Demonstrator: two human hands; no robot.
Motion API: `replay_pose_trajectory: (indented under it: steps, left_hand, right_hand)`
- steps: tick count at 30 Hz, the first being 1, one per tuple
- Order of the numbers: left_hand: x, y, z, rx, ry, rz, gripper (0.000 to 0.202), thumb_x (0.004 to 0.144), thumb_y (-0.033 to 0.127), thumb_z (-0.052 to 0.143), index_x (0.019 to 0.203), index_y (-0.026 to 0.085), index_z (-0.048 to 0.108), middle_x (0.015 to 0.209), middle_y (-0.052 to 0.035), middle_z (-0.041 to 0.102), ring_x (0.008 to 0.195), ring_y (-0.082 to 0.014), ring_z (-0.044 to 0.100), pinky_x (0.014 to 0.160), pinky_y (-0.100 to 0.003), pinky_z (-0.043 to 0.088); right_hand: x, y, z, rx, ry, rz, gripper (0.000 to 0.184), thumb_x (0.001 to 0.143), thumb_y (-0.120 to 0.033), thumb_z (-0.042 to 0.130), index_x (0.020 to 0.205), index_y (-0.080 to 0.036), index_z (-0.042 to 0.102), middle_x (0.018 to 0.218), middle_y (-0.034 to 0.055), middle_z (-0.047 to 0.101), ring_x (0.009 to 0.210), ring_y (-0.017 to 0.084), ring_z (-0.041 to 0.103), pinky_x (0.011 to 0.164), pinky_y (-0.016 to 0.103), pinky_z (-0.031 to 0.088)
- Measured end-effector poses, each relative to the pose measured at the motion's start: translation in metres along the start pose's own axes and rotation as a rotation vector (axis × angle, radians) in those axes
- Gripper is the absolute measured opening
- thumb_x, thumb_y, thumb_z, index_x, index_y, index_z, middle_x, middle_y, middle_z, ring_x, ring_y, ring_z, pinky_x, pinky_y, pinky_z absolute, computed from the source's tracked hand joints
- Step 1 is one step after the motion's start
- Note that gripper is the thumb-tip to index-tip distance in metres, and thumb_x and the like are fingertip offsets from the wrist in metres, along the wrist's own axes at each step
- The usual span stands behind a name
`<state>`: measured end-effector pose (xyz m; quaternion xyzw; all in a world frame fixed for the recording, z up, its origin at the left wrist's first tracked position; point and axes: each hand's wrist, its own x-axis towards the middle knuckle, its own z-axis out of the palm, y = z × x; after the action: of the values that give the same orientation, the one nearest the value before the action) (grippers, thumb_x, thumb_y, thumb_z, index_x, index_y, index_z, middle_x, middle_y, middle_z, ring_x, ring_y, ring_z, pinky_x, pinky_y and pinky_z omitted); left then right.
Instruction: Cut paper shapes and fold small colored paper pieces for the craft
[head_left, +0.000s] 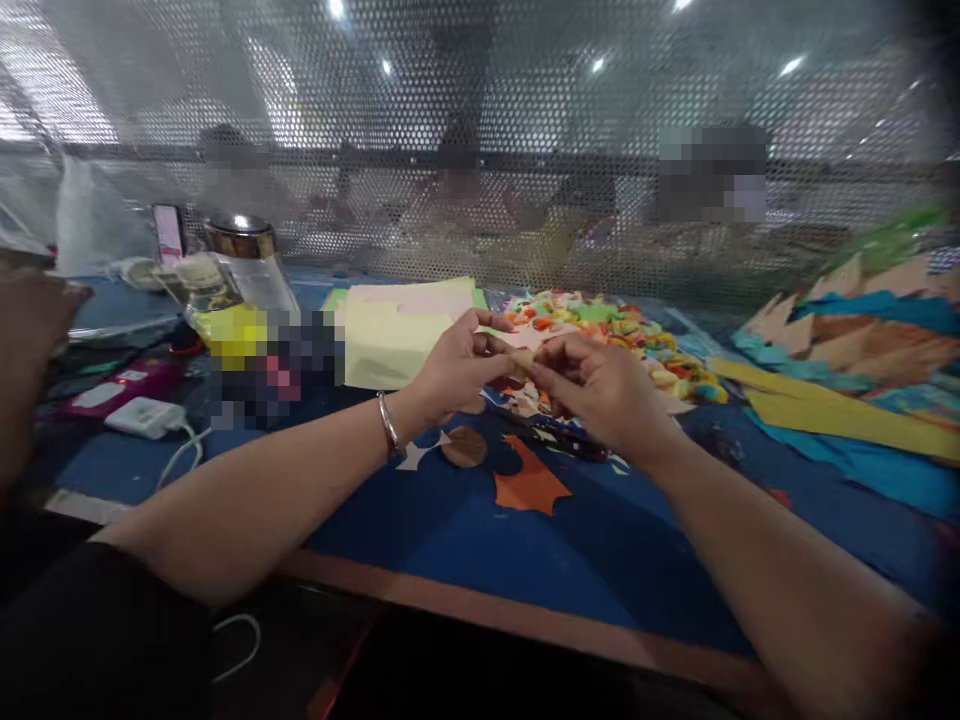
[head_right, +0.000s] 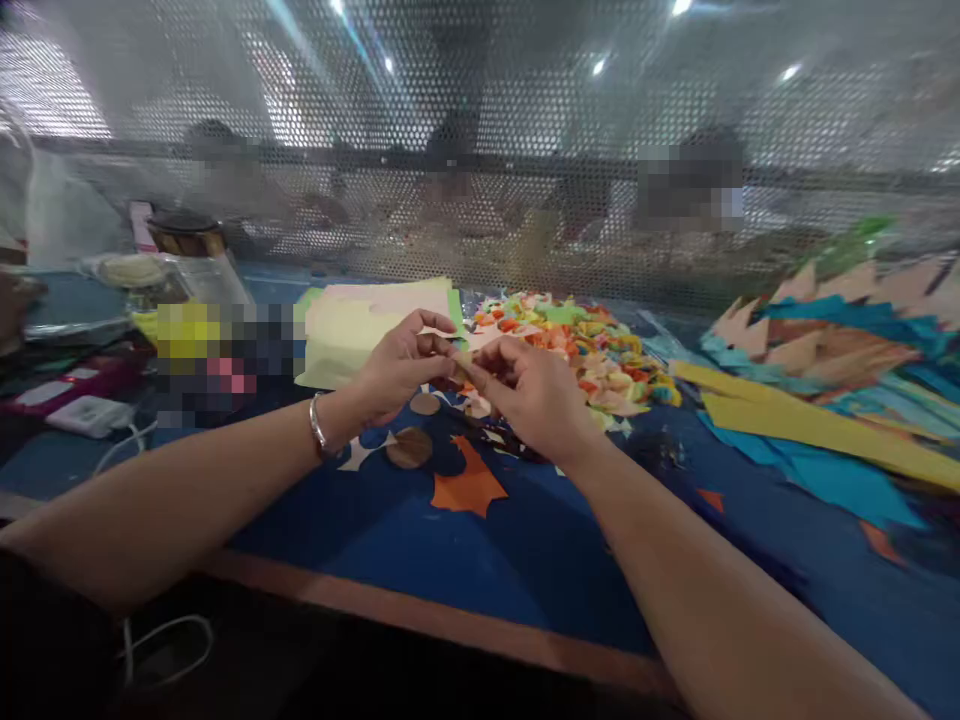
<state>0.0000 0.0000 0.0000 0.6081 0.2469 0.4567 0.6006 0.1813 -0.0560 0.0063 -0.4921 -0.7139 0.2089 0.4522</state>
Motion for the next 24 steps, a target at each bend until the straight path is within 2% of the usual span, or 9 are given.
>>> replay_pose_trajectory:
  steps: [10, 19, 24]
  left_hand:
    - [-0.002, -0.0013, 0.0033, -0.019, 0.061, -0.059, 0.032, 0.079, 0.003, 0.068, 0.101, 0.019, 0.05, 0.067, 0.0097, 0.06, 0.058, -0.0079, 0.064, 0.064, -0.024, 0.054]
    - [-0.0008, -0.0019, 0.0061, 0.069, 0.042, 0.04, 0.04, 0.077, 0.005, 0.074, 0.102, 0.021, 0.047, 0.069, 0.0093, 0.061, 0.06, -0.0094, 0.066, 0.065, -0.026, 0.057]
    - [0.0002, -0.0033, 0.0072, 0.029, 0.056, 0.022, 0.041, 0.075, 0.004, 0.072, 0.101, 0.02, 0.046, 0.068, 0.0091, 0.063, 0.06, -0.0099, 0.067, 0.065, -0.026, 0.057]
  right_hand:
    - [0.0017, 0.0065, 0.0038, 0.025, -0.021, 0.024, 0.052, 0.085, -0.072, 0.07, 0.081, -0.021, 0.061, 0.063, -0.0012, 0.059, 0.044, 0.012, 0.054, 0.043, 0.027, 0.041]
    - [0.003, 0.0084, 0.0029, 0.042, -0.013, 0.056, 0.053, 0.082, -0.074, 0.072, 0.082, -0.022, 0.059, 0.058, -0.0028, 0.056, 0.044, 0.012, 0.052, 0.043, 0.026, 0.041]
    - [0.0026, 0.008, 0.0038, 0.041, -0.007, 0.057, 0.055, 0.081, -0.076, 0.072, 0.082, -0.022, 0.061, 0.06, -0.0018, 0.058, 0.043, 0.012, 0.052, 0.042, 0.026, 0.041]
